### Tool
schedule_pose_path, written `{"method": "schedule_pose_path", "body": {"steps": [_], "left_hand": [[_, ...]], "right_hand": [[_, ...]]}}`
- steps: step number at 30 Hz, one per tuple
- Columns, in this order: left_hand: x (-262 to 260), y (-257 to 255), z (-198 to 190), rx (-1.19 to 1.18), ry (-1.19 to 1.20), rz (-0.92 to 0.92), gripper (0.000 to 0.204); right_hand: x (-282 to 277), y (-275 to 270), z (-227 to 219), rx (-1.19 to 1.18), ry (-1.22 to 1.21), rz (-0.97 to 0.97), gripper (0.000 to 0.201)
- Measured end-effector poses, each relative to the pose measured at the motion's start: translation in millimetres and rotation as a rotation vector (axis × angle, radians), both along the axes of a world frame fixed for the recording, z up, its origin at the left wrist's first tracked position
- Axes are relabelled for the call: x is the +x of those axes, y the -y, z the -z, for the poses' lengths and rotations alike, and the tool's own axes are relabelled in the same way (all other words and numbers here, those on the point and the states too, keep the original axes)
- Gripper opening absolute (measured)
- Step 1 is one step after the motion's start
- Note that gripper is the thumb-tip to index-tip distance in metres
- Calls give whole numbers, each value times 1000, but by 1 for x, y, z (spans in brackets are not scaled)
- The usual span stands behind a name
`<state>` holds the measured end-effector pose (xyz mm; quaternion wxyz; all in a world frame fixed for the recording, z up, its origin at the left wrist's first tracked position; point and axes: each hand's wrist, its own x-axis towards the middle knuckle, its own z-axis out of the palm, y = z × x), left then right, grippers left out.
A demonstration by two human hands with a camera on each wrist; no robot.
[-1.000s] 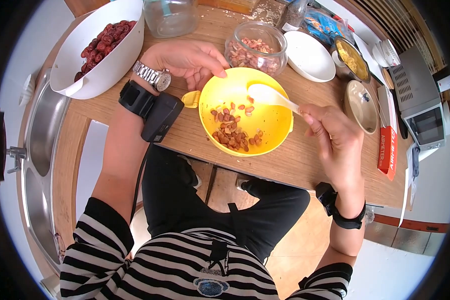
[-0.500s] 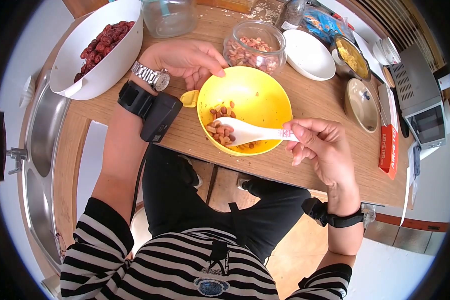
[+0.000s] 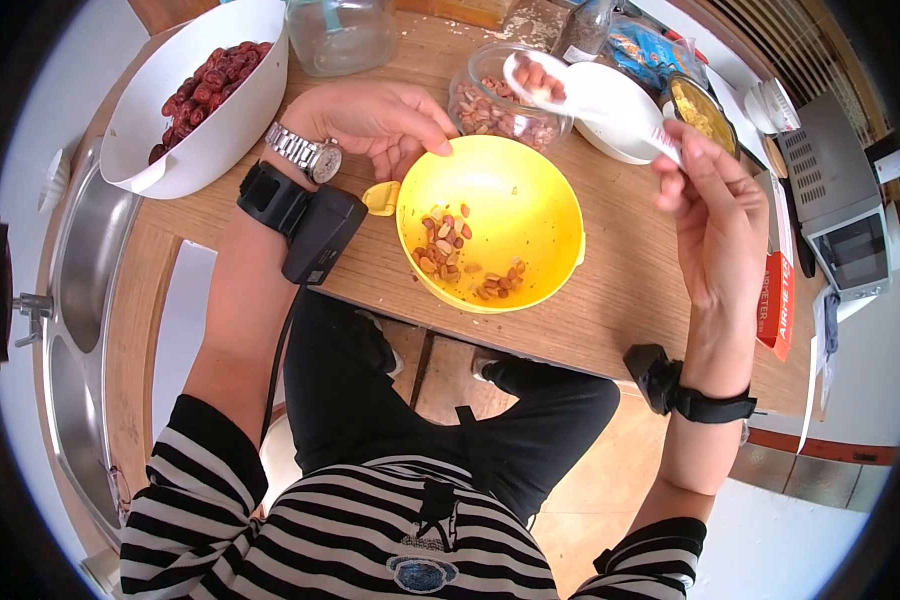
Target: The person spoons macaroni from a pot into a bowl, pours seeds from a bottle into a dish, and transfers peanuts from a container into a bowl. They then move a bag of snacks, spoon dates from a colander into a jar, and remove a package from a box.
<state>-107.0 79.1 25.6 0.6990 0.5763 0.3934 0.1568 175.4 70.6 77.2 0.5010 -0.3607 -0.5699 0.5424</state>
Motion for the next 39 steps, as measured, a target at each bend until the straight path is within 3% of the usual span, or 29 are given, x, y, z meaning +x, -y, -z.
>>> {"method": "schedule_pose_path", "body": {"steps": [2,5,6,9,13,15,16,18,22,27,29,32,39], "left_hand": [[0,1,0,3,0,-7,30],[0,0,0,15,3,-19,30],[0,0,0,14,2,-15,30],[0,0,0,12,2,-3,30],[0,-1,1,17,-1,8,30],[0,0,0,14,1,1,30],[1,1,0,12,2,-5,30],[0,0,0,8,-3,3,30],[0,0,0,10,-11,-5,32],[0,0,-1,4,-10,-6,32],[0,1,-1,4,-14,0,33],[1,0,-1,7,-9,-8,28],[0,-1,0,6,-5,4,29]], "right_hand": [[-6,-10,5,60,13,7,21],[-21,-11,12,390,279,173,19],[-24,-9,13,390,280,171,19],[-26,-3,15,853,657,301,17],[-22,8,11,890,587,319,16],[-14,19,6,693,409,136,15],[-12,23,6,693,410,137,15],[-7,30,7,543,494,-71,14],[-9,38,16,519,657,-104,13],[-10,42,23,435,642,-182,13],[-6,44,21,163,534,-325,13],[-1,42,22,-36,454,-379,14],[5,34,29,-325,182,-326,17]]}}
